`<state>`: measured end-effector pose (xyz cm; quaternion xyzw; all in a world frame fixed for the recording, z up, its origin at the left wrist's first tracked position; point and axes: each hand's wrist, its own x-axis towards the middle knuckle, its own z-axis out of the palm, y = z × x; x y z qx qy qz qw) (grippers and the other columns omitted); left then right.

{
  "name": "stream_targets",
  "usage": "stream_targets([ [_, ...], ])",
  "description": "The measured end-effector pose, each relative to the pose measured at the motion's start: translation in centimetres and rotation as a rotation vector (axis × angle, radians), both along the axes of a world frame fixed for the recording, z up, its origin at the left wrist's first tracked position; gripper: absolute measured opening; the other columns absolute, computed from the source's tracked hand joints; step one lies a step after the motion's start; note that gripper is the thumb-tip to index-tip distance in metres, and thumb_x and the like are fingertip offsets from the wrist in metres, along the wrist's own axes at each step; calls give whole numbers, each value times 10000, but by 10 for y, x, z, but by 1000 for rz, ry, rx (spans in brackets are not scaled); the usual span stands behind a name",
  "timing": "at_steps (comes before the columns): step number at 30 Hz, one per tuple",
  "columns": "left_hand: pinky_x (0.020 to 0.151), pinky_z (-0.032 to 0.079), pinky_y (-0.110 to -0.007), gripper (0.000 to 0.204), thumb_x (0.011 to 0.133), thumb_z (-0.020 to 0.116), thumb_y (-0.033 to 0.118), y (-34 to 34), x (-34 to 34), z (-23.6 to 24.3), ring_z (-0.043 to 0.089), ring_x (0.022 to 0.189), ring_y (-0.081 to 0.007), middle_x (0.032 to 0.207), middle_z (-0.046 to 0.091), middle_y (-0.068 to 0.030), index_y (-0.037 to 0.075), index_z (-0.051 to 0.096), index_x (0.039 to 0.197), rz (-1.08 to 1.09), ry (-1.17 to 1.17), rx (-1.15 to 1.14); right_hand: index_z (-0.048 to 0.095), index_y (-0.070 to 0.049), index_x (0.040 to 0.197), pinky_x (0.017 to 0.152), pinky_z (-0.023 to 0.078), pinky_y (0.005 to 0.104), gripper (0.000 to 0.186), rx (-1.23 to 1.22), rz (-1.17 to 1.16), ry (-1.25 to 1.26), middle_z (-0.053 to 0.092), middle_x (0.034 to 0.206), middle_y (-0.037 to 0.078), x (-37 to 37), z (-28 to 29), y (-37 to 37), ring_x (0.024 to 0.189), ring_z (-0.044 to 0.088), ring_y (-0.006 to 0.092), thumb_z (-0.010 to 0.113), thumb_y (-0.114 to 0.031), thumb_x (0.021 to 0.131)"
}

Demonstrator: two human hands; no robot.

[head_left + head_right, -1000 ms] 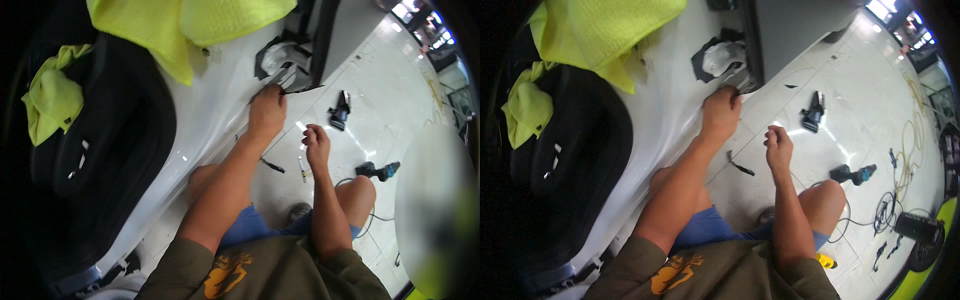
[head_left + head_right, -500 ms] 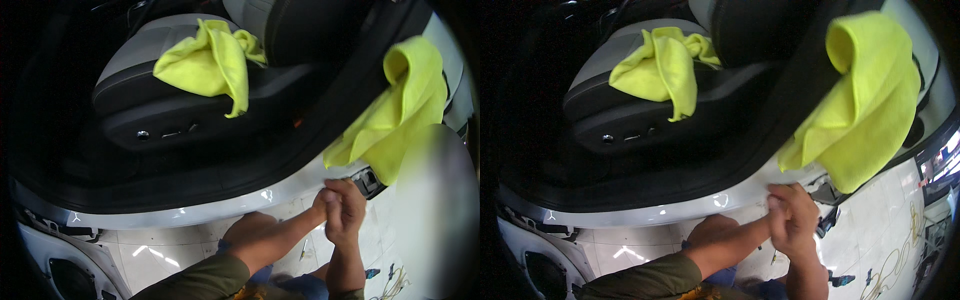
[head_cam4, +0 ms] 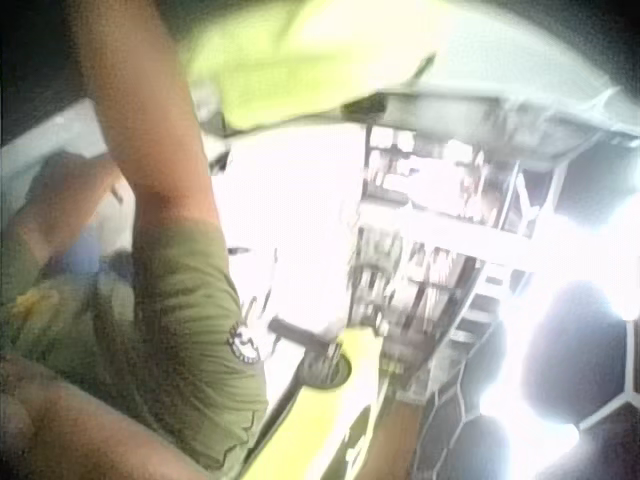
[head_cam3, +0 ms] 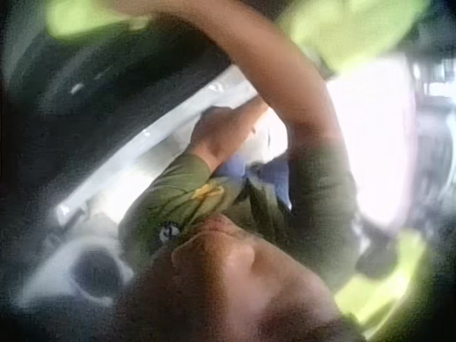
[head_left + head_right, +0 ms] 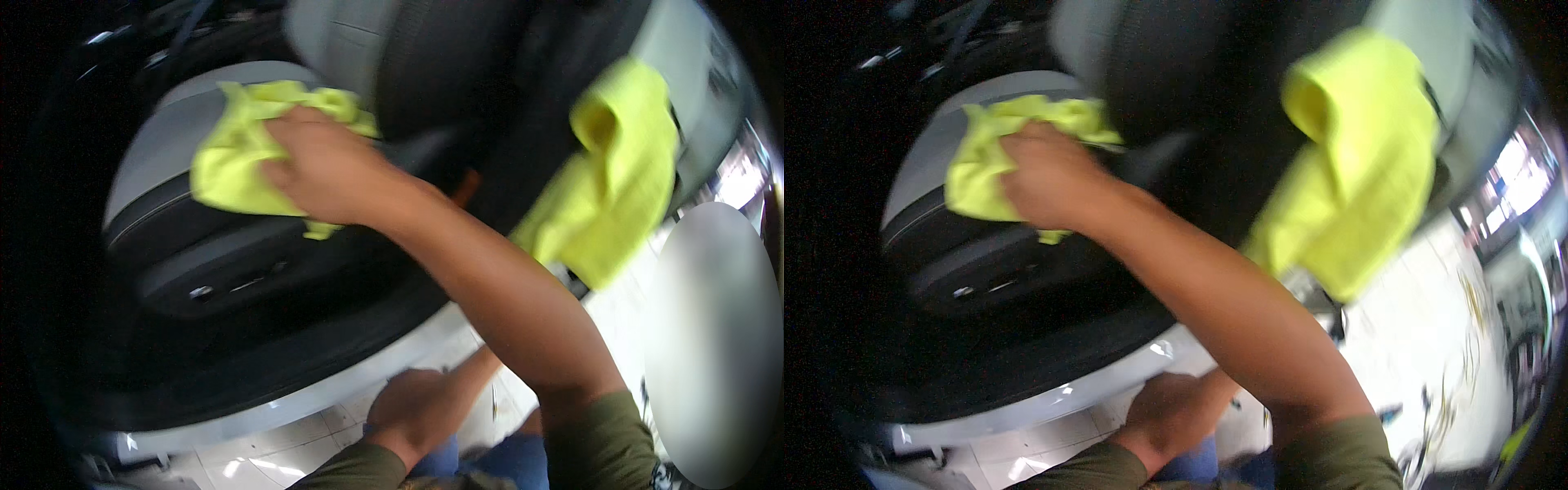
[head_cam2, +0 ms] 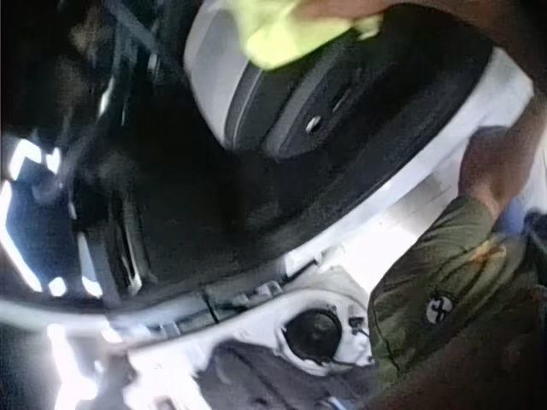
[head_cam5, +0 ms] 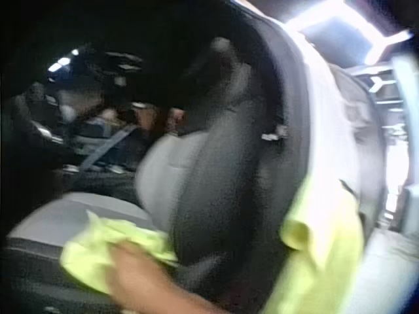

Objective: The person applies a protective film to the interior door jamb of a white car. They use a yellow heat gun to warm the film and a yellow squeegee to smooth it into place, then wipe the area with a yellow microfiber cloth.

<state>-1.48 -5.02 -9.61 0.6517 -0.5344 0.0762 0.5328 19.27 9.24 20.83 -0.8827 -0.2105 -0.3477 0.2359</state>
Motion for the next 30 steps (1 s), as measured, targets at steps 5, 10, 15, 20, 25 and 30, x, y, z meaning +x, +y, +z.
stream_targets([
  [5,785,505,-456,236,894,566,202,13,19,2,634,893,-379,959,658,-222,4,634,1004,-14,-9,222,613,65,1143,892,503,443,479,178,97,223,659,1004,260,-82,9,-33,974,644,394,619,-334,879],
  [10,771,500,-463,245,894,567,215,2,36,10,634,887,-384,954,658,-229,2,631,998,-20,-57,200,628,37,1129,810,532,385,354,626,234,418,678,1012,202,-275,-22,-123,898,663,309,589,-232,903],
  [15,784,488,-483,250,916,555,203,-6,20,32,616,915,-424,980,653,-242,-21,619,1006,61,-155,334,578,64,1158,719,541,306,294,1331,-224,-28,677,987,165,-431,-104,-174,796,671,208,504,-146,966],
  [20,749,493,-470,234,936,552,190,1,51,12,612,836,-401,905,641,-215,-35,614,926,101,-239,432,580,5,1152,714,499,291,278,1444,-981,-421,623,878,53,-454,-125,-193,734,586,139,546,-155,927],
  [25,710,540,-388,356,964,571,289,3,36,11,668,828,-361,893,672,-223,-63,619,944,55,-198,435,597,23,1173,778,515,291,289,953,-1114,386,683,1011,109,-580,-105,-123,815,640,150,570,-153,945],
  [30,732,519,-403,327,960,575,252,6,51,16,658,782,-320,812,657,-198,-73,615,945,127,-235,673,614,-39,1171,741,474,259,293,1265,-1980,-351,626,976,46,-722,-206,-86,818,562,133,563,-202,933],
])
